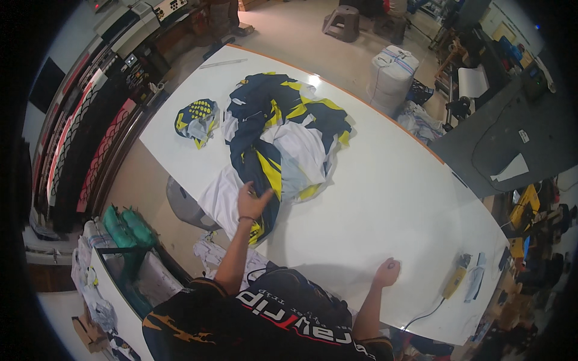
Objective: The person uses a yellow electric fabric cutter to trim a navy and yellow sports jersey laid on a white table. They repeatedly reposition the jersey, cut along its edges, and remove excess fabric pieces, working on both the front and back sides.
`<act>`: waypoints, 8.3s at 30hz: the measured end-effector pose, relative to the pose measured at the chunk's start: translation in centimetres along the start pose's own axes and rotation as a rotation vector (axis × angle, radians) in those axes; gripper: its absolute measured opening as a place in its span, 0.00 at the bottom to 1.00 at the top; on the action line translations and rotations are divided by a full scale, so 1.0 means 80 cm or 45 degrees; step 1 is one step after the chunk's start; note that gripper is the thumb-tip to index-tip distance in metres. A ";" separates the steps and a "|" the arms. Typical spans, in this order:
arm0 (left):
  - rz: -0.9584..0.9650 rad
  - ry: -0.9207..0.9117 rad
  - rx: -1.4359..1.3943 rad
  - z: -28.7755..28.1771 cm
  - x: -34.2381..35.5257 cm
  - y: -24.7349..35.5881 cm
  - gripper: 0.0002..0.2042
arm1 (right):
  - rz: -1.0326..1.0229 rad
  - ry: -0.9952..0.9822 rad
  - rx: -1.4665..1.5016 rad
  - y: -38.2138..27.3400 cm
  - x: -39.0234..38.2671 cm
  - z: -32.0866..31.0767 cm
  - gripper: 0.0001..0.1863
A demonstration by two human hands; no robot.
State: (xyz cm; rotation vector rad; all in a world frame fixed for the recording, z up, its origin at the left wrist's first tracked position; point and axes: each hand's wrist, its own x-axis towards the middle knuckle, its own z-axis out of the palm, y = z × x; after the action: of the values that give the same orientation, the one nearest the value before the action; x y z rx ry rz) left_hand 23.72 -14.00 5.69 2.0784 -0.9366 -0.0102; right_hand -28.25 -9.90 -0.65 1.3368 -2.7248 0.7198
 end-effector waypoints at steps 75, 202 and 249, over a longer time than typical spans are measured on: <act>0.548 -1.139 -0.890 -0.057 0.063 0.179 0.37 | -1.001 -0.762 1.462 -0.491 0.038 -0.170 0.18; 1.413 -1.786 0.814 0.047 -0.333 0.230 0.35 | -0.300 -1.006 0.348 0.165 0.057 -0.116 0.23; 1.184 -2.097 -0.096 0.093 -0.366 0.206 0.22 | 0.136 -0.940 0.142 0.163 0.003 -0.239 0.42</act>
State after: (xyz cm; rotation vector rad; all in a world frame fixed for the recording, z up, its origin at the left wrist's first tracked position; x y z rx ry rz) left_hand -9.86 -7.04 3.38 0.9968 -2.6331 -1.3513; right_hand -41.64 4.67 11.34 1.7812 -3.3677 0.4403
